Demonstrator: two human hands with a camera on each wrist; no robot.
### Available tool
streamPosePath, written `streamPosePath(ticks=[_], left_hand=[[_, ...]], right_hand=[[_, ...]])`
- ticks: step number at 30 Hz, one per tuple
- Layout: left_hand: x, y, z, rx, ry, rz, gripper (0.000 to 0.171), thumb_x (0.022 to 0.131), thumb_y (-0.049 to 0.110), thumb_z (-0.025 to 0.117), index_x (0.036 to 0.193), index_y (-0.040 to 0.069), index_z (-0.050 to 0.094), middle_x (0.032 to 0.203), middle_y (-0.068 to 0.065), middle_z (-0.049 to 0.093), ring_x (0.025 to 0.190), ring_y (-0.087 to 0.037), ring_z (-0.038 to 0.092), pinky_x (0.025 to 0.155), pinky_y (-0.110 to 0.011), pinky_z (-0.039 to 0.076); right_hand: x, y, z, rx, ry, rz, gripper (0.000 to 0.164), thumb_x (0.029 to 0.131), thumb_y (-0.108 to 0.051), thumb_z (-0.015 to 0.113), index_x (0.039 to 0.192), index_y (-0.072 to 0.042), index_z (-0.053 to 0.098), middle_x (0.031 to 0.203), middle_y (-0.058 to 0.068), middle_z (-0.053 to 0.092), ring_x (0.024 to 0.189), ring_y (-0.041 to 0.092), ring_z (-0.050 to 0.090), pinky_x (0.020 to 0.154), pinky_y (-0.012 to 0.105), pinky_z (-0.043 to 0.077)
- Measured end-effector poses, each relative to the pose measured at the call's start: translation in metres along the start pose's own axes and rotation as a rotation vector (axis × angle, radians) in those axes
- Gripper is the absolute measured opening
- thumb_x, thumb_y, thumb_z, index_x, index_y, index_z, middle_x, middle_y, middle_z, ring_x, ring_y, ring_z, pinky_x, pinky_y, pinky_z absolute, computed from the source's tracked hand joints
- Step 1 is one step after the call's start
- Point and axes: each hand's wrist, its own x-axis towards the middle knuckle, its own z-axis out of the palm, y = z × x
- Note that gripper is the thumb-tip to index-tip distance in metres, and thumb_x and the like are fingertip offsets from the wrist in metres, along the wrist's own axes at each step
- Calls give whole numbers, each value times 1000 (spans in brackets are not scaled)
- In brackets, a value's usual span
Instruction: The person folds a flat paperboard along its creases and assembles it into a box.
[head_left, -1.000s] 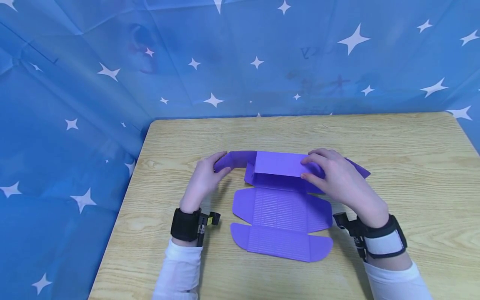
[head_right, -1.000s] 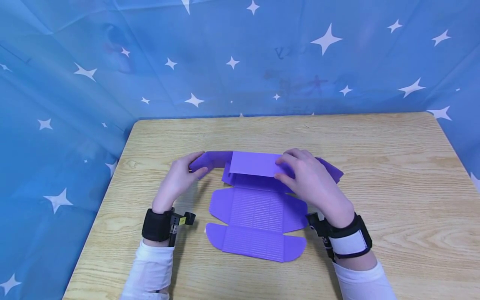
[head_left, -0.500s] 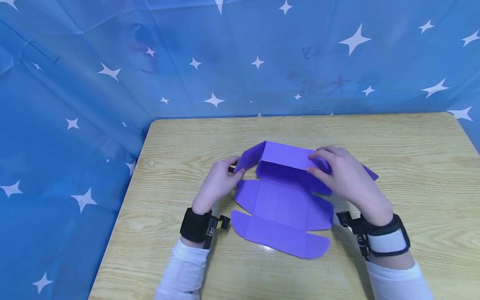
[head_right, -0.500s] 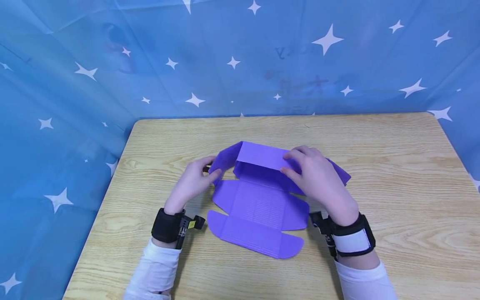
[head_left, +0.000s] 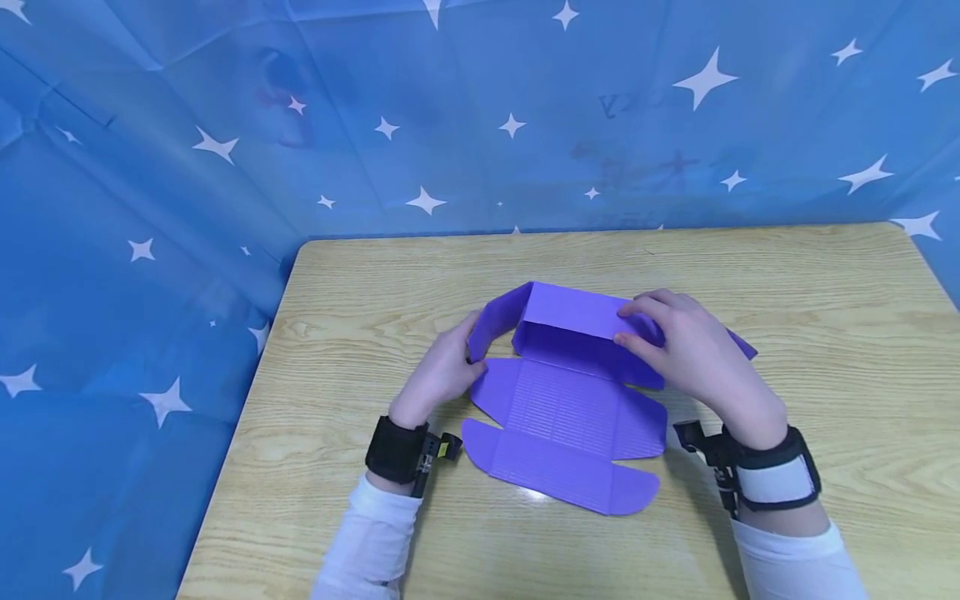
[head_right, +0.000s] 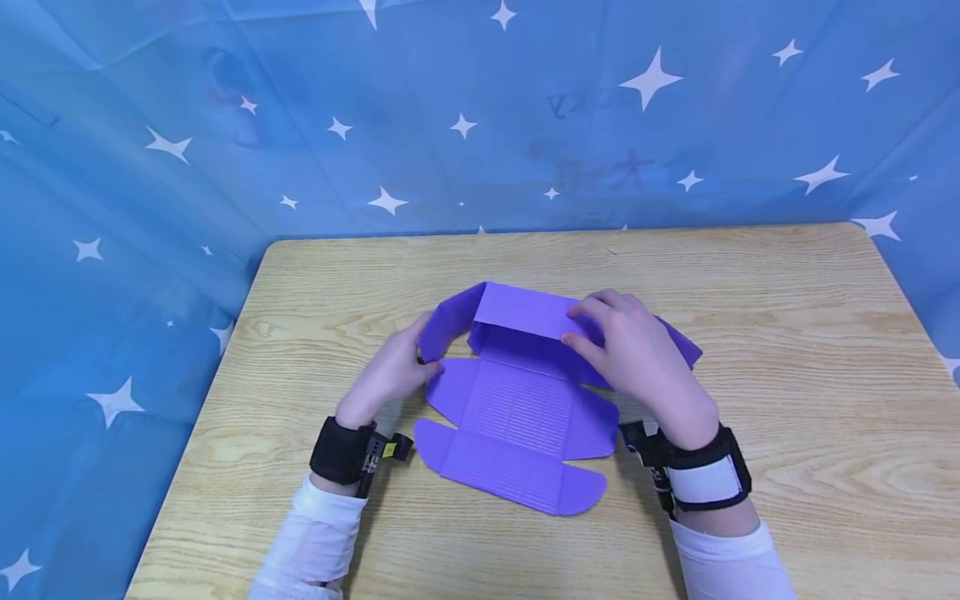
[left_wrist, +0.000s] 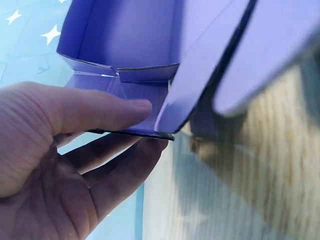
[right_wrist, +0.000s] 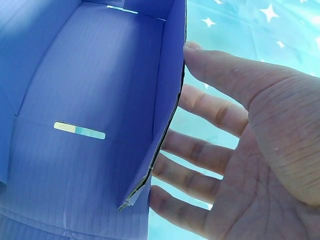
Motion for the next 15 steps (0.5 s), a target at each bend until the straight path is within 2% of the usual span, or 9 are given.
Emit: streamPosePath(ticks=[2, 5, 10, 15], left_hand=[[0, 0, 2, 13, 0, 3, 65, 94, -5, 69, 154, 8, 48, 143, -20, 66, 133, -34, 65, 112, -49, 55], [-1, -1, 3, 38, 1, -2, 63, 93, -5, 69, 152, 7, 51, 144, -21, 65, 135, -36, 64, 114, -50, 53], [-1, -1, 6, 129, 32, 2, 60, 89, -5, 73, 146, 7, 57, 137, -22, 70, 130, -38, 66, 111, -52, 55], [0, 1, 11, 212, 49, 12, 54, 84, -5, 74, 136, 2, 57, 118, -21, 74, 116, -38, 71, 96, -54, 59]], right_hand=[[0, 0, 0, 0, -4, 3, 28, 97, -21, 75, 120, -4, 74, 120, 21, 73, 115, 44, 68, 98, 62, 54], [0, 0, 0, -2, -3, 1, 28, 97, -21, 75, 120, -4, 74, 119, 21, 73, 115, 44, 68, 98, 62, 54], [0, -1, 0, -7, -2, -5, 29, 96, -21, 76, 120, -5, 74, 121, 21, 72, 116, 44, 67, 99, 62, 53], [0, 0, 1, -10, -2, -9, 29, 96, -20, 76, 120, -5, 74, 123, 23, 72, 118, 45, 66, 100, 62, 53]])
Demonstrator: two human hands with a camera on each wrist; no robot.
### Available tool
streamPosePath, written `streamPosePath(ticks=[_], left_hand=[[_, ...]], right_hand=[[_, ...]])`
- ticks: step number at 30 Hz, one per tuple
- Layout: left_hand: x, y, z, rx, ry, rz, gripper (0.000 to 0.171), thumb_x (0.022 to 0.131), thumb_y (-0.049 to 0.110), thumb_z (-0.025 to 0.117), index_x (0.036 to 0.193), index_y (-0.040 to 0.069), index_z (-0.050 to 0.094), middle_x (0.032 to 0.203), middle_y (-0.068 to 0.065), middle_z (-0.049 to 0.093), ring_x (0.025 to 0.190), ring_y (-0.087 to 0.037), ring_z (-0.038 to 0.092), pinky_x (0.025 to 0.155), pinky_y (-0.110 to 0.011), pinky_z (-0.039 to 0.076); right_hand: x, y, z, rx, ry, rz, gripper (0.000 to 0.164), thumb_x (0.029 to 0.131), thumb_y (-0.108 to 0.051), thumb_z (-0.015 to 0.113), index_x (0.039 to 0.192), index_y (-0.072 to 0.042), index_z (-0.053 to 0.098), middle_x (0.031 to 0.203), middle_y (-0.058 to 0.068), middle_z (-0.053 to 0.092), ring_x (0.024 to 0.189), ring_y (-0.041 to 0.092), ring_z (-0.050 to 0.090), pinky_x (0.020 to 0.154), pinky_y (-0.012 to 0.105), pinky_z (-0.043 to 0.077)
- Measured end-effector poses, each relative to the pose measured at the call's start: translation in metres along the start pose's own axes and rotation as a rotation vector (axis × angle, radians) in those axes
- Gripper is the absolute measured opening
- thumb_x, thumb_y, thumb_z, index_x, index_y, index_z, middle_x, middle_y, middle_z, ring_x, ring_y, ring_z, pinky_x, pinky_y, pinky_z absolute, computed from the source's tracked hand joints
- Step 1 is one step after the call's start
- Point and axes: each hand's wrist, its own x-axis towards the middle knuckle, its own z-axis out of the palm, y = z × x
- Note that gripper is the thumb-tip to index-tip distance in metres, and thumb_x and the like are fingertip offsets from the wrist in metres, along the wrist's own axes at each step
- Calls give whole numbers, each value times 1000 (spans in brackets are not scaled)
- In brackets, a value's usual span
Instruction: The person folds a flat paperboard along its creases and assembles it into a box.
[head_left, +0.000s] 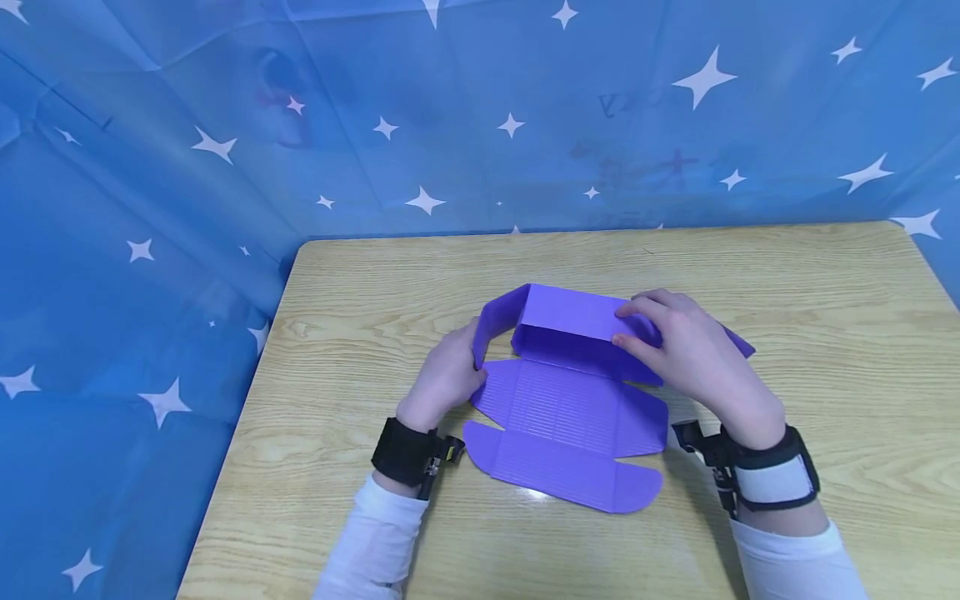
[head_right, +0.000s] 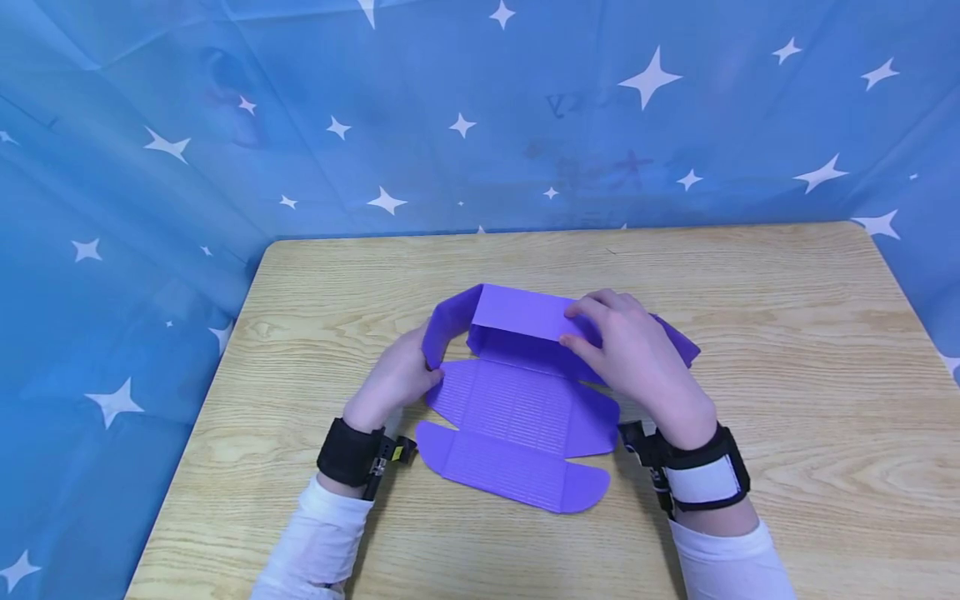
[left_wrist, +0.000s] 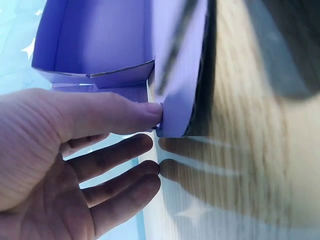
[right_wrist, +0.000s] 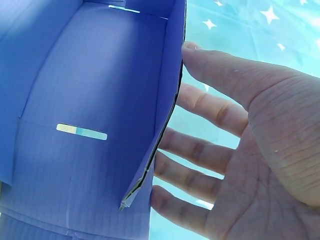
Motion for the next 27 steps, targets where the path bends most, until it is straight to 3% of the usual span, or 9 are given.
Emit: streamPosePath(ticks=[6, 12, 21, 27], left_hand=[[0, 4, 2, 27, 2, 3, 59, 82, -3, 77, 137, 1, 55, 107, -18, 72, 109, -36, 70, 91, -53, 58], [-1, 9, 0, -55, -50, -20, 65, 85, 0, 81, 142, 2, 50, 116, -18, 72, 105, -32, 69, 91, -48, 58], [-3, 14, -5, -127, -98, -28, 76, 87, 9, 84, 151, 3, 44, 105, -15, 70, 98, -26, 65, 86, -42, 56], [-4, 14, -8, -212, -137, -12, 83, 88, 15, 85, 157, 6, 40, 143, -18, 65, 127, -32, 67, 104, -47, 58]], right_hand=[[0, 1, 1, -2, 13, -8, 29, 95, -20, 77, 119, -5, 74, 122, 23, 72, 117, 45, 67, 99, 62, 54], [0, 1, 2, -2, 20, -8, 28, 95, -19, 77, 119, -5, 74, 122, 23, 72, 117, 45, 67, 99, 62, 54], [0, 1, 2, 2, 22, -20, 28, 95, -19, 77, 119, -5, 74, 120, 22, 73, 115, 44, 68, 98, 61, 54], [0, 2, 2, 1, 29, -24, 27, 94, -17, 78, 118, -4, 74, 120, 22, 73, 115, 44, 68, 98, 60, 55]])
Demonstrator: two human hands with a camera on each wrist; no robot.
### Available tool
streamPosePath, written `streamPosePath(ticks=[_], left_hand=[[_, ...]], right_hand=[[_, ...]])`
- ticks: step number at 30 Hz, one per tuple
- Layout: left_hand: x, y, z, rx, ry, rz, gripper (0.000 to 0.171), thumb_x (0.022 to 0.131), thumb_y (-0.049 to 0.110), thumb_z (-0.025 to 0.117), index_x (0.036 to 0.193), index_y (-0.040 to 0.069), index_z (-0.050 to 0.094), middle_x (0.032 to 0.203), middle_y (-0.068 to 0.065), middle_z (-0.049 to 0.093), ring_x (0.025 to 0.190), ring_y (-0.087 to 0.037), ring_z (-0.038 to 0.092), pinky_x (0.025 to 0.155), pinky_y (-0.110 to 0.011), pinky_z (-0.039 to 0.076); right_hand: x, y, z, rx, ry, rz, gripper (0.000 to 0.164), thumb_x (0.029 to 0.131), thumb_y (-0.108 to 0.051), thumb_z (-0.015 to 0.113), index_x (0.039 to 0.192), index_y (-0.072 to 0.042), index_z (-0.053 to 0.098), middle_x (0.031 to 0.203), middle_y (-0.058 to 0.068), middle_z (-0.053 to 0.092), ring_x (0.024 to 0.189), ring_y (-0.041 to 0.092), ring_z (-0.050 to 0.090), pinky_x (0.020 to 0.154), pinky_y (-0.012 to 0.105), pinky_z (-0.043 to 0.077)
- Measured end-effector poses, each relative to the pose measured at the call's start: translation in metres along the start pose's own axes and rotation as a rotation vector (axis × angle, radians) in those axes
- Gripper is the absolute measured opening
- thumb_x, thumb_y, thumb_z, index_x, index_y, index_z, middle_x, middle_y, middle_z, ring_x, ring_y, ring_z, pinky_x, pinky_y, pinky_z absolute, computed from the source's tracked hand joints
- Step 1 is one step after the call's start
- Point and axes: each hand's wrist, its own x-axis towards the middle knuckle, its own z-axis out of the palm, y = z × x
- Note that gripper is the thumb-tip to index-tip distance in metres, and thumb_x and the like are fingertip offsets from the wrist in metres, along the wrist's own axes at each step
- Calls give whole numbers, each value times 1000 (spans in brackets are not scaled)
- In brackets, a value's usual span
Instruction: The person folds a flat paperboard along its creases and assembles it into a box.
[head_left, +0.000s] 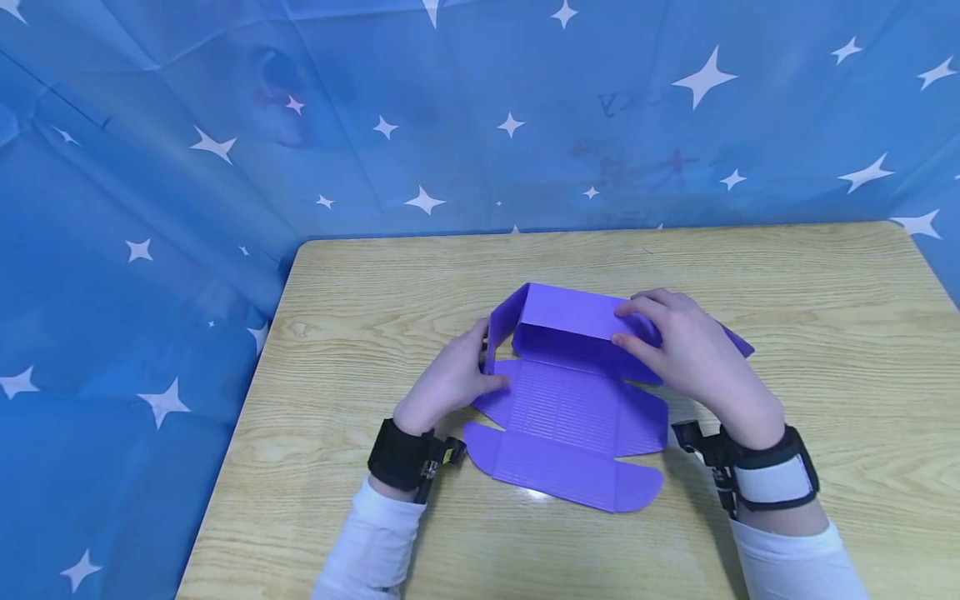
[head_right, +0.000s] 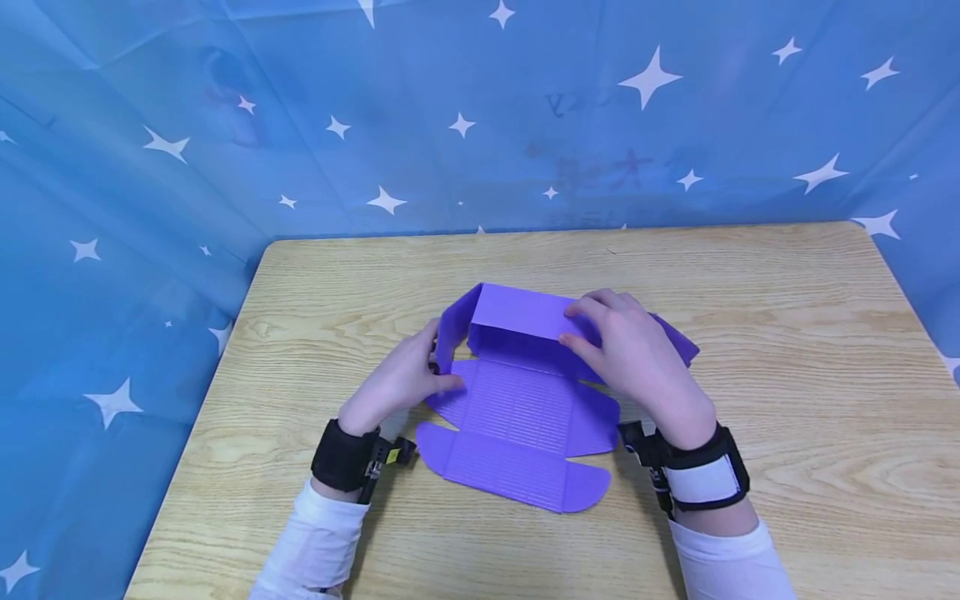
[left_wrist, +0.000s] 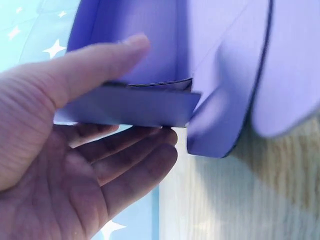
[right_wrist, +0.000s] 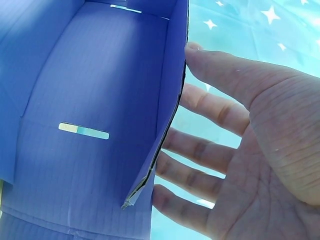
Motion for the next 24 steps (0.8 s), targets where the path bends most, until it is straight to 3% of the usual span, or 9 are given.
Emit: streamPosePath(ticks=[3, 8, 11, 16, 24], left_hand=[[-2, 1, -4, -66, -43, 14, 85, 87, 15, 87, 158, 9, 41, 152, -15, 60, 140, -34, 62, 114, -47, 54], [-4, 2, -9, -136, -82, 33, 77, 89, 16, 86, 155, 10, 48, 149, -12, 64, 139, -32, 63, 116, -45, 53], [-4, 3, -9, -130, -55, 30, 72, 91, 16, 83, 155, 10, 48, 145, -13, 67, 134, -32, 67, 112, -45, 57], [-2, 6, -3, -40, 11, 41, 72, 90, 20, 84, 153, 7, 50, 130, -14, 71, 117, -29, 71, 101, -43, 60], [0, 7, 5, -43, 84, -3, 73, 92, 26, 83, 149, 1, 45, 145, -21, 64, 131, -36, 66, 107, -49, 56]], right_hand=[[0, 0, 0, 0, -9, 2, 28, 95, -19, 77, 119, -5, 74, 121, 22, 73, 116, 44, 68, 99, 61, 54], [0, -2, 1, 4, -28, -2, 29, 96, -21, 76, 121, -7, 74, 122, 21, 72, 118, 44, 67, 100, 62, 53], [0, -3, 1, 3, -38, -6, 29, 97, -21, 76, 122, -7, 74, 124, 21, 72, 120, 44, 66, 101, 63, 53], [0, -6, 3, -2, -57, -27, 31, 97, -21, 77, 123, -7, 74, 127, 23, 70, 122, 45, 65, 103, 63, 53], [1, -11, 5, -7, -73, -56, 31, 97, -23, 76, 124, -6, 74, 130, 23, 70, 125, 44, 65, 105, 62, 54]])
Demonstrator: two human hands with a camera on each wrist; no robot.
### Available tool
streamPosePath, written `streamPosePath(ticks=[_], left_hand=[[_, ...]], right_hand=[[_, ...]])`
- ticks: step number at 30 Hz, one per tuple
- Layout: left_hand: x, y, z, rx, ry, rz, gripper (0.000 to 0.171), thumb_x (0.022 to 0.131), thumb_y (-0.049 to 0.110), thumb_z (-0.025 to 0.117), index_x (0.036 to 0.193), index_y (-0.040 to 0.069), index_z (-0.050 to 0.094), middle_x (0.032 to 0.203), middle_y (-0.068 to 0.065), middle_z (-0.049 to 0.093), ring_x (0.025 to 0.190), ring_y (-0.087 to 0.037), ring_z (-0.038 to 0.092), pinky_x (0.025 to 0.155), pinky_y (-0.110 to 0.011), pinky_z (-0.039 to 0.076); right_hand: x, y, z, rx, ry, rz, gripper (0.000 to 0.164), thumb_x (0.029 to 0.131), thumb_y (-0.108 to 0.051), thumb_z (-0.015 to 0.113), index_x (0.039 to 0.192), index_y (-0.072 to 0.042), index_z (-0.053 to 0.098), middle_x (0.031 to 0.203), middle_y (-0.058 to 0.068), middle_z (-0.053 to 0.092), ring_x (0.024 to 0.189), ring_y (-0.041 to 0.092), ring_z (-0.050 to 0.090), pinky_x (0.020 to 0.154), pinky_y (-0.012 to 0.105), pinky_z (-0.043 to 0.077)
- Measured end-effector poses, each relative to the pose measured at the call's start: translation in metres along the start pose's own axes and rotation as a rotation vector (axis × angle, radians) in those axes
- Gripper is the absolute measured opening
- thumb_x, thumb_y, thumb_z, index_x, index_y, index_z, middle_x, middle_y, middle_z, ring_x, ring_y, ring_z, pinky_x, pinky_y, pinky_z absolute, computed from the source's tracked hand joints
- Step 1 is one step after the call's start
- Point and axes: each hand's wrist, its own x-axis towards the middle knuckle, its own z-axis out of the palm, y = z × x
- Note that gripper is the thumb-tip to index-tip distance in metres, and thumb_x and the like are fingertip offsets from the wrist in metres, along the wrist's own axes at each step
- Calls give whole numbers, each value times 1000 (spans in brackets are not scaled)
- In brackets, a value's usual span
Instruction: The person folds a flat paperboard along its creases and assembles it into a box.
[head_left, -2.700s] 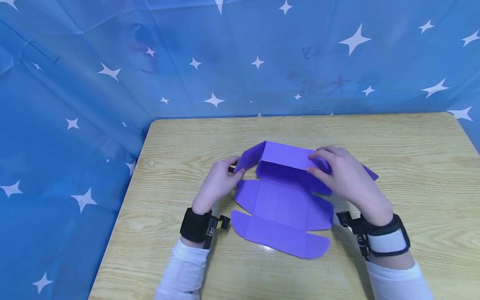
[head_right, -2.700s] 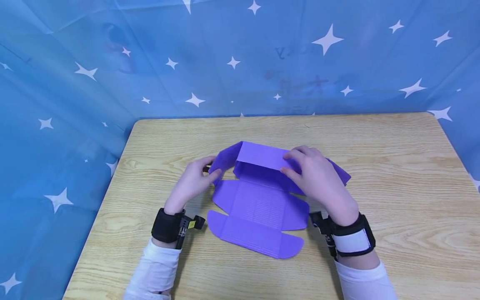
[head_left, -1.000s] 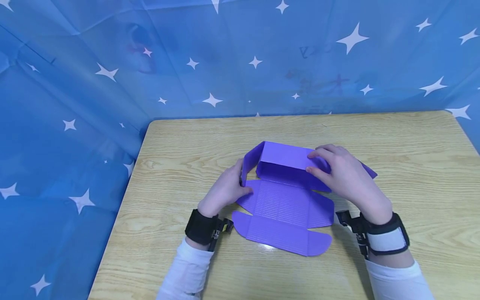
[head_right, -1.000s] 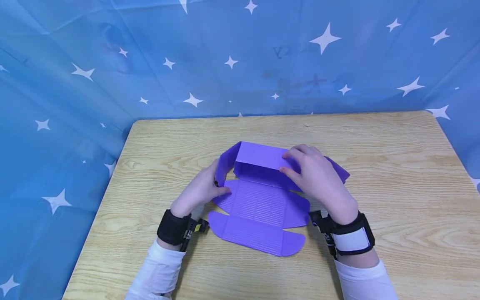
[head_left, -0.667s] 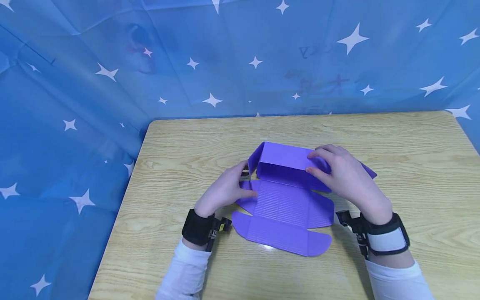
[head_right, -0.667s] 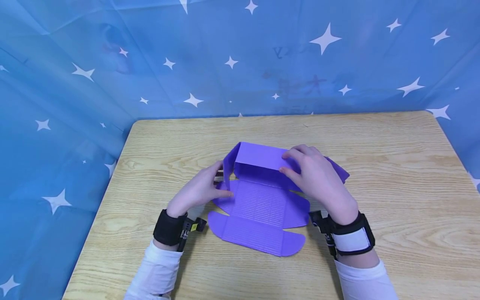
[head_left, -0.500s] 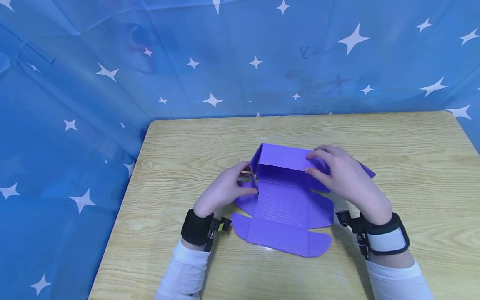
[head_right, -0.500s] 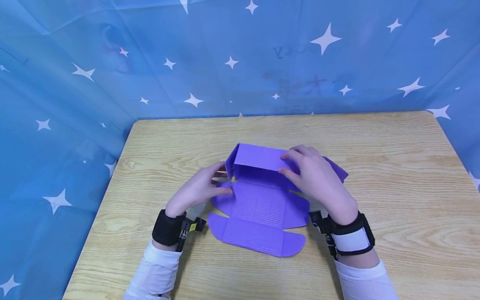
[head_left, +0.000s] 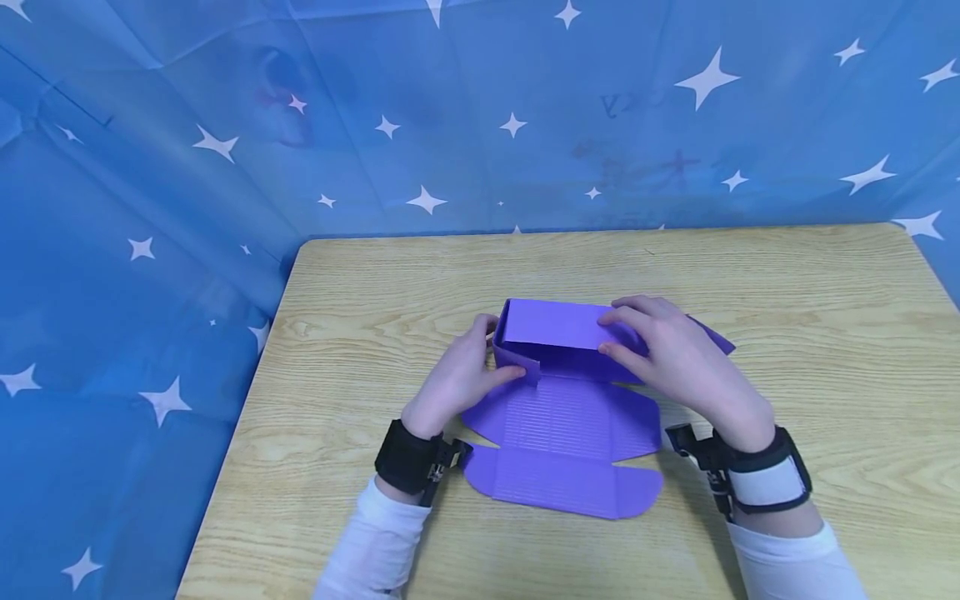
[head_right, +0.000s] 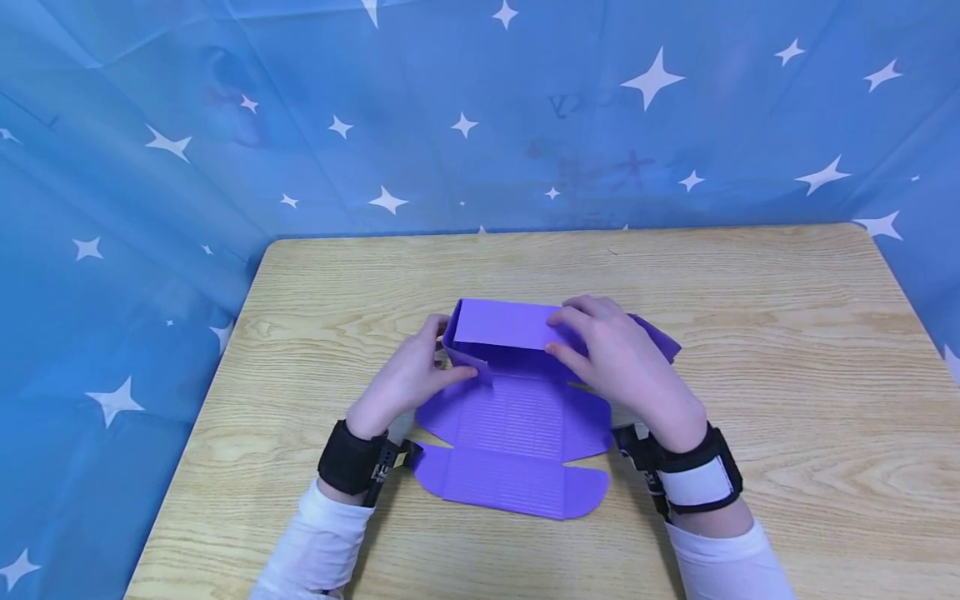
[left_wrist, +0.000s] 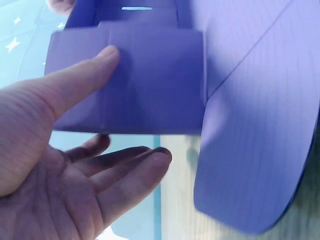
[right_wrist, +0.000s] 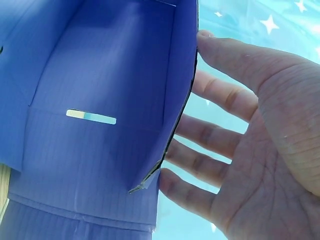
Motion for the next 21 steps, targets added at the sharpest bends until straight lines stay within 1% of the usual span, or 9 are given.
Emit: streamPosePath(ticks=[2, 3, 4, 6, 7, 9, 15, 18, 21], left_hand=[[1, 0, 1, 10, 5, -3, 80, 93, 26, 82, 155, 2, 39, 141, -23, 66, 125, -36, 69, 103, -49, 58], [1, 1, 2, 20, 10, 3, 83, 93, 27, 81, 158, 2, 35, 141, -23, 66, 125, -36, 69, 104, -49, 57], [1, 1, 2, 27, 12, 8, 87, 94, 27, 81, 161, 2, 32, 142, -22, 66, 126, -35, 68, 105, -49, 57], [2, 1, 3, 41, 13, 18, 94, 94, 27, 80, 166, 4, 24, 146, -22, 64, 132, -35, 65, 111, -49, 54], [2, 1, 3, 48, 16, 25, 95, 95, 27, 80, 167, 4, 23, 148, -21, 63, 134, -35, 64, 113, -49, 53], [2, 1, 4, 49, 23, 34, 93, 95, 25, 80, 166, 4, 24, 152, -20, 60, 140, -34, 60, 117, -49, 50], [3, 1, 4, 48, 53, -6, 87, 93, 26, 82, 162, 3, 32, 144, -22, 65, 126, -36, 68, 105, -51, 57], [3, 2, 5, 54, 64, -16, 84, 94, 26, 81, 160, 2, 34, 143, -23, 65, 128, -36, 67, 106, -51, 57], [3, 3, 6, 72, 81, -9, 82, 94, 26, 80, 158, 1, 36, 142, -23, 66, 129, -36, 67, 106, -51, 56]], right_hand=[[0, -1, 0, 1, -5, -5, 32, 98, -23, 75, 125, -6, 74, 130, 22, 70, 125, 44, 65, 104, 62, 54], [0, -2, 0, 4, -8, -7, 32, 98, -23, 75, 125, -7, 74, 130, 22, 70, 125, 44, 65, 104, 61, 54], [0, -2, 0, 5, -11, -7, 32, 99, -23, 74, 126, -7, 73, 131, 22, 70, 126, 44, 65, 104, 62, 54], [0, -3, 0, 7, -17, -8, 32, 99, -23, 74, 126, -7, 73, 132, 22, 70, 126, 44, 64, 105, 62, 54], [0, -4, 1, 7, -19, -9, 32, 99, -24, 74, 127, -7, 73, 132, 22, 69, 127, 44, 64, 105, 62, 54], [0, -4, 1, 8, -19, -9, 32, 99, -24, 74, 126, -7, 73, 133, 22, 69, 127, 44, 64, 106, 62, 54], [0, -5, 2, 17, -24, -16, 32, 99, -24, 73, 127, -8, 74, 135, 23, 69, 129, 44, 63, 106, 61, 54], [0, -6, 3, 23, -28, -16, 31, 100, -24, 73, 127, -8, 74, 136, 23, 68, 130, 44, 63, 107, 62, 53], [-1, -6, 3, 24, -28, -16, 32, 100, -24, 73, 128, -9, 73, 137, 23, 67, 130, 45, 62, 107, 63, 53]])
